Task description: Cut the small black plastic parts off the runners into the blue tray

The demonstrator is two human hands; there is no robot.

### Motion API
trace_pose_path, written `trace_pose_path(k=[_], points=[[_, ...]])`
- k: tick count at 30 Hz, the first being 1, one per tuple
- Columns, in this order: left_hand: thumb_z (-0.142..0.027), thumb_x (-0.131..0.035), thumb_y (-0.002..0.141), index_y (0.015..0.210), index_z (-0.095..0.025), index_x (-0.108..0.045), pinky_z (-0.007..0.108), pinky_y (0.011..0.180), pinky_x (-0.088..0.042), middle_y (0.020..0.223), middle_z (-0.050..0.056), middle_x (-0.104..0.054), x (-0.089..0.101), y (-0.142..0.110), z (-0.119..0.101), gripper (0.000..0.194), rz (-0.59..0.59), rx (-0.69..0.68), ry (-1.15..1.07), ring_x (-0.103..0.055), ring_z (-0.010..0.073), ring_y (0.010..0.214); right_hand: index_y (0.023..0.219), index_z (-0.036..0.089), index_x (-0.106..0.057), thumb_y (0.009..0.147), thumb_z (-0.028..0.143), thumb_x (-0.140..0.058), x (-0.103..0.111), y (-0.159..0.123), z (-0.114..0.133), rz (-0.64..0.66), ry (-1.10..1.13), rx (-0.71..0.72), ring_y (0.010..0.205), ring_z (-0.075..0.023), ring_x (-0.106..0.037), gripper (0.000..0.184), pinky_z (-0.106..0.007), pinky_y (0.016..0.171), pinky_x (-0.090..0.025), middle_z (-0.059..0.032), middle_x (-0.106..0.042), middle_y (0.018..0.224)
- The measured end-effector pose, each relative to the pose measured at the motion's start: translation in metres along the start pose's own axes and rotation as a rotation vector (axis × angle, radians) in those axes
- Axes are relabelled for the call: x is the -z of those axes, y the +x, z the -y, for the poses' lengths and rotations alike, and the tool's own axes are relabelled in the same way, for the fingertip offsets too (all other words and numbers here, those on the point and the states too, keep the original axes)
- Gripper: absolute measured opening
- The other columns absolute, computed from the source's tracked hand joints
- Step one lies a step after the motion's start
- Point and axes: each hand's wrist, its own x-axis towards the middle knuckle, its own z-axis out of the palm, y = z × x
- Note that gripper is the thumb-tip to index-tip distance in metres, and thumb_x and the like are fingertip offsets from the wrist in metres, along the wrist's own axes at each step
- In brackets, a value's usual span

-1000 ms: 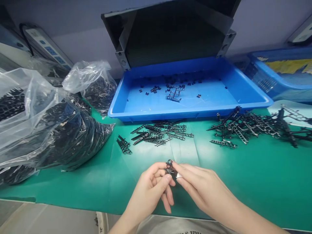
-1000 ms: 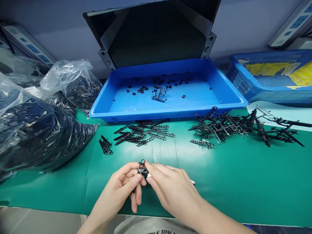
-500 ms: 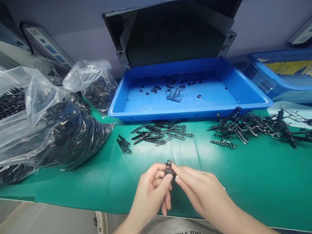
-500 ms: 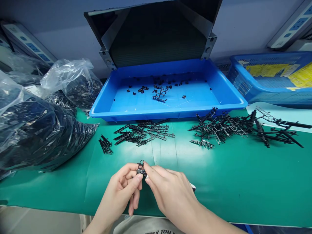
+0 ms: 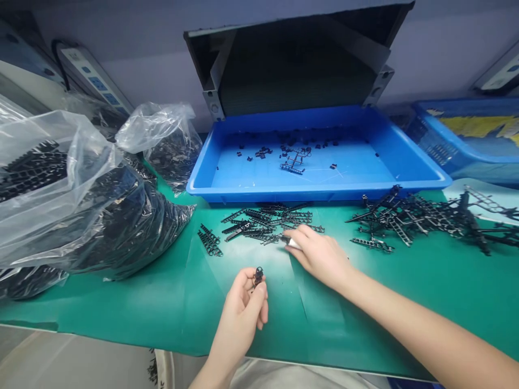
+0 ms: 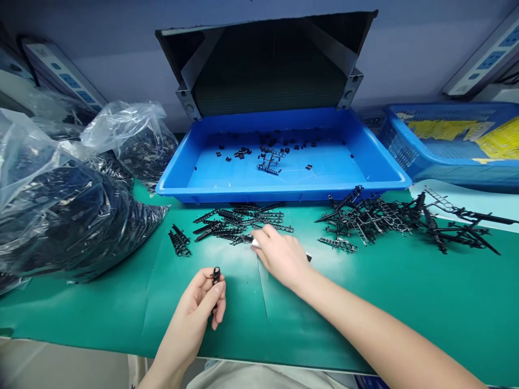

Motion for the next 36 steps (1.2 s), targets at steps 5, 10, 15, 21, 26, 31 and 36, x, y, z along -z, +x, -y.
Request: trace_pose_path(k=[5,10,15,21,26,31,36], points=[[-0.036,-0.048,0.083,0.074,-0.017,-0.046,0.015,0.041,-0.023,0.044,-0.01,-0.032,0.009,-0.002,-0.001,0.021,-0.049,-0.003,0.086,-0.025,0.0049,0.041,0.093,0.021,-0.06,0.084,0.023,-0.049,0.01,0.034,-0.013,0.084,-0.05,0.089,0.055,-0.0164,-0.059,0.014,-0.025,0.044,-0.032,-0.0059,-0.057,0.093],[-0.042,-0.046,0.083,0.082,-0.014,-0.056,0.017,0.04,-0.028,0.038,-0.007,-0.039,0.018,0.008,0.001,0.03,-0.072,-0.038,0.108,-0.034,0.0063,0.037,0.09,0.022,-0.058,0.086,0.02,-0.045,0.034,0.018,-0.023,0.169,-0.023,0.195,0.057,-0.0138,-0.057,0.013,-0.025,0.05,-0.037,-0.005,-0.056,0.1],[-0.042,-0.054,0.079,0.095,-0.011,-0.058,0.022,0.054,-0.051,0.081,0.007,-0.064,0.001,0.015,-0.003,0.035,0.11,0.06,-0.004,-0.062,0.013,0.062,0.09,0.021,-0.056,0.088,0.017,-0.043,0.052,-0.012,-0.02,0.258,0.323,0.337,0.075,-0.015,-0.059,0.014,-0.024,0.063,-0.044,-0.003,-0.059,0.091],[-0.034,-0.057,0.078,0.09,-0.012,-0.055,0.014,0.029,-0.042,0.073,0.004,-0.062,-0.021,0.01,0.0,0.025,0.326,0.163,-0.205,-0.058,0.0099,0.038,0.111,0.02,-0.048,0.088,0.025,-0.041,0.039,-0.036,-0.001,0.118,0.532,0.14,0.085,-0.0185,-0.059,0.025,-0.032,0.07,-0.048,-0.0066,-0.056,0.107],[-0.031,-0.057,0.078,0.096,-0.013,-0.051,0.013,0.024,-0.04,0.07,0.002,-0.061,-0.017,0.007,-0.001,0.026,0.203,0.144,-0.231,-0.056,0.0095,0.033,0.122,0.021,-0.042,0.092,0.027,-0.029,0.025,-0.047,0.004,0.164,0.539,0.059,0.091,-0.0194,-0.059,0.033,-0.036,0.074,-0.049,-0.0074,-0.056,0.114],[-0.031,-0.058,0.076,0.091,-0.013,-0.051,0.012,0.023,-0.037,0.068,0.001,-0.061,-0.017,0.007,-0.004,0.025,0.153,0.143,-0.192,-0.052,0.0074,0.029,0.125,0.017,-0.043,0.092,0.023,-0.027,0.017,-0.054,0.009,0.127,0.46,0.152,0.089,-0.0208,-0.06,0.037,-0.033,0.065,-0.051,-0.0079,-0.063,0.103],[-0.031,-0.057,0.075,0.089,-0.013,-0.05,0.011,0.023,-0.034,0.068,0.002,-0.062,-0.017,0.007,-0.005,0.024,0.135,0.151,-0.133,-0.05,0.006,0.027,0.123,0.014,-0.046,0.091,0.019,-0.029,0.013,-0.056,0.012,0.079,0.383,0.185,0.081,-0.0203,-0.063,0.037,-0.031,0.057,-0.051,-0.0076,-0.066,0.097]])
